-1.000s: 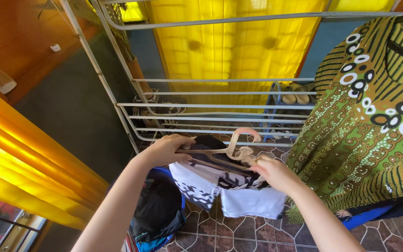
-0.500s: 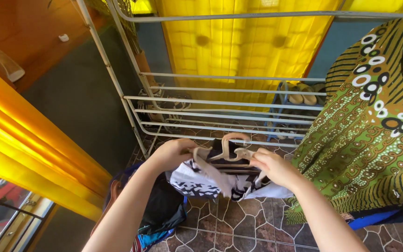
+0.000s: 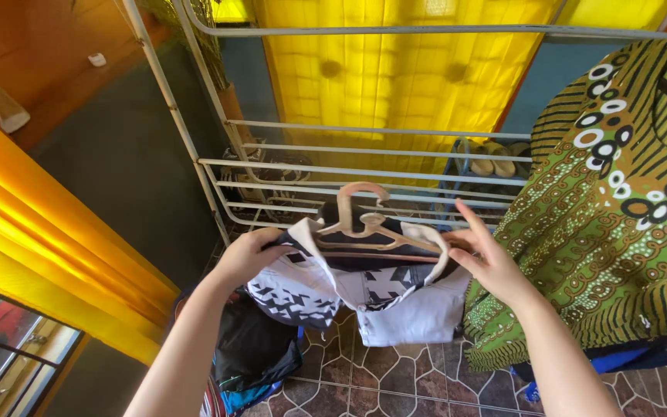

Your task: Hang clothes from a laundry basket onto a drying rack using plastic hangers.

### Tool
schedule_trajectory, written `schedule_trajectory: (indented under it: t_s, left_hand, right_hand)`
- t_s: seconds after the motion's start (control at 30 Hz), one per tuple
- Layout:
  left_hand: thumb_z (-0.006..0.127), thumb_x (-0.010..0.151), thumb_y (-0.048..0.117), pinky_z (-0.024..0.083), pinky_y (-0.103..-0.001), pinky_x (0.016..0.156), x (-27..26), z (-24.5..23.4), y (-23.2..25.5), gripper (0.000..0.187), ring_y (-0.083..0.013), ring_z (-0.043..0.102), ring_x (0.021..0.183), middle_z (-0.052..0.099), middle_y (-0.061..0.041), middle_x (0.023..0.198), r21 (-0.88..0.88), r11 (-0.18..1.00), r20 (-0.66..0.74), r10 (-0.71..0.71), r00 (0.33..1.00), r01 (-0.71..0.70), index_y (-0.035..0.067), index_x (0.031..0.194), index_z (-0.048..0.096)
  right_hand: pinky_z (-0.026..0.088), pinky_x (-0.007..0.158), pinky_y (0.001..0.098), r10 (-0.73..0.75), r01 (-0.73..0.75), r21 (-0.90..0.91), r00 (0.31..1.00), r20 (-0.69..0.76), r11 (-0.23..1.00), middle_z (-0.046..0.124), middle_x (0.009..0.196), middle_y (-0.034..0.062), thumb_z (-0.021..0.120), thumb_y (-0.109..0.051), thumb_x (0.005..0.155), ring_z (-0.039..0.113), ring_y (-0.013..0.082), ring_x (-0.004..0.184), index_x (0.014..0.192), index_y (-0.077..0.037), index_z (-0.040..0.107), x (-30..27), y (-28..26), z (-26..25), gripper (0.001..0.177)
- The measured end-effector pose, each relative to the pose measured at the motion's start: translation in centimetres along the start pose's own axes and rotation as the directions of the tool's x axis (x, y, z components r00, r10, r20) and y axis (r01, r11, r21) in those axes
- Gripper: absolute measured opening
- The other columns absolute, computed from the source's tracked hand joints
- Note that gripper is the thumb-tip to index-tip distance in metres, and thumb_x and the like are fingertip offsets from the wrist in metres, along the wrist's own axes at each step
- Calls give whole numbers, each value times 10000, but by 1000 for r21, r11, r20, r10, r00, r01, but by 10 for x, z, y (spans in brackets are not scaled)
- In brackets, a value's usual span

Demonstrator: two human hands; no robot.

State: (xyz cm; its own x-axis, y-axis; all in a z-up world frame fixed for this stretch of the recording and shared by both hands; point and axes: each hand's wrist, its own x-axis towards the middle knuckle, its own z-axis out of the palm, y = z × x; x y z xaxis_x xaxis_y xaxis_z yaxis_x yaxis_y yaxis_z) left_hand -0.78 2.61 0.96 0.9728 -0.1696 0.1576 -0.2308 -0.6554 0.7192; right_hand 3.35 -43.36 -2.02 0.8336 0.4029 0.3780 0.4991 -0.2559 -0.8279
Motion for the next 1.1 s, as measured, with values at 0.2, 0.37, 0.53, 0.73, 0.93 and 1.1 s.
schedule_trajectory:
  t_s: [0.2,0.37,0.53,0.73,0.93,1.1]
  left_hand:
    - [721,909,159,540,-302,770,3,-9,-18,196,-128,650,817,730,-37,898,-139,990,21,13,1000,-10,27,1052,741]
    - [717,931,153,532,-294,760,13,-6,-36,173,-96,611,807,723,-24,863,-261,964,38,-33,999,42,17,1034,748]
    - [712,937,143,519,-277,748,14,-3,-40,155,-70,589,808,699,-6,854,-323,946,26,-12,1000,20,3,995,746]
    - [876,703,211,469,-517,861,0,11,0,383,-285,620,995,722,-74,1054,491,844,-450,457,768,-215,79,1041,754]
    - [778,849,316,565,-353,780,-19,99,34,306,-187,688,897,672,-59,932,-84,989,-610,46,791,-122,64,943,631]
    - [627,970,289,556,-301,660,8,144,39,279,-125,724,692,763,-1,808,-334,919,-238,-296,925,208,50,1023,761]
  right_hand:
    - [530,995,375,129,-72,-526,989,74,848,736,1221,88,759,-246,885,683,246,1155,1226,-83,720,6,-10,-10,379]
    - [554,880,395,52,-53,-576,998,-18,816,749,1125,112,802,-288,817,707,279,1031,1131,-73,733,19,-50,-1,387]
    - [574,756,375,39,-38,-504,999,-9,863,766,1020,78,767,-309,831,746,253,896,1083,-73,695,20,-50,16,352]
    - [528,561,377,122,-177,-627,984,-129,759,744,765,60,696,-359,926,714,226,621,1114,-185,718,20,-41,38,257]
    - [520,516,389,-110,-81,-610,957,-268,788,734,790,84,700,-299,917,698,264,601,1140,-190,710,29,-43,55,248]
    - [529,549,428,-171,-63,-664,944,-282,745,734,825,68,677,-256,940,705,317,670,1106,-192,689,38,-43,58,179]
